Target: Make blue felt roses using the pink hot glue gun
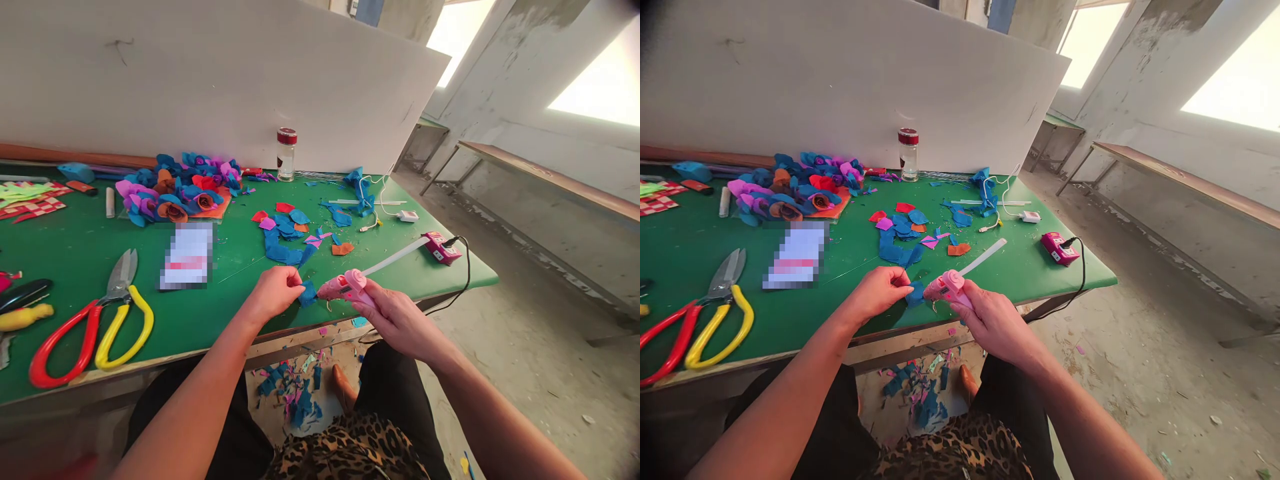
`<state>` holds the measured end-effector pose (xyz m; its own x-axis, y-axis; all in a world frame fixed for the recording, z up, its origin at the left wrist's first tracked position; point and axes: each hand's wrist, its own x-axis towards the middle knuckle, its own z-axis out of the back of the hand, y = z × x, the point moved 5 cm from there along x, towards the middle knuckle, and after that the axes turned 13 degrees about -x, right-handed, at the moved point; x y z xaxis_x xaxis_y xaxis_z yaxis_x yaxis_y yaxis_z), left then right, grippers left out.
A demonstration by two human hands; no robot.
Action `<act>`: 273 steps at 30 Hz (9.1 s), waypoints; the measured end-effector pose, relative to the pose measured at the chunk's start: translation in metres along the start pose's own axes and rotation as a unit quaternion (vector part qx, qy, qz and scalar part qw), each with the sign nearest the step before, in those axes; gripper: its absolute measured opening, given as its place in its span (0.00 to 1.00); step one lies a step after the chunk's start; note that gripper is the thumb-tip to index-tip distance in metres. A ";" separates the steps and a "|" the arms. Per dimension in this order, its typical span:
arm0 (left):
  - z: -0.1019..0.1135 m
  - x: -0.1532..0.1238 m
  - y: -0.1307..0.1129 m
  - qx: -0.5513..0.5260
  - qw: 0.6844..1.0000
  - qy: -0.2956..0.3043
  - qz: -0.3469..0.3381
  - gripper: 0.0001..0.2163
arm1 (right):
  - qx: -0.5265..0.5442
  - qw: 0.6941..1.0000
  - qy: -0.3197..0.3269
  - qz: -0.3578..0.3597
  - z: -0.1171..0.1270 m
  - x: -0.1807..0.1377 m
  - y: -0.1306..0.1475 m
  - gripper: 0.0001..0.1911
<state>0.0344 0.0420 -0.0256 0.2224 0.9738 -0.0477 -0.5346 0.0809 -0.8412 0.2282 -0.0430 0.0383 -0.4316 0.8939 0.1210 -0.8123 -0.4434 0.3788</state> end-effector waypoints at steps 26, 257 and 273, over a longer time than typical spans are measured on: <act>-0.001 0.001 0.001 0.004 1.000 0.005 -0.011 0.04 | 0.038 0.999 0.005 -0.007 -0.007 -0.001 -0.001 0.17; 0.017 -0.034 -0.020 -0.425 0.900 0.024 -0.099 0.10 | 0.565 0.800 -0.164 -0.122 -0.020 0.085 0.030 0.10; 0.017 -0.033 -0.020 -0.437 0.895 0.001 -0.091 0.11 | 0.586 0.784 -0.163 -0.126 -0.024 0.085 0.030 0.11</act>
<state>0.0237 0.0115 0.0016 0.2438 0.9607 0.1325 0.3513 0.0398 -0.9354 0.1572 0.0179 0.0378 -0.0368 0.9974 0.0621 0.1454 -0.0562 0.9878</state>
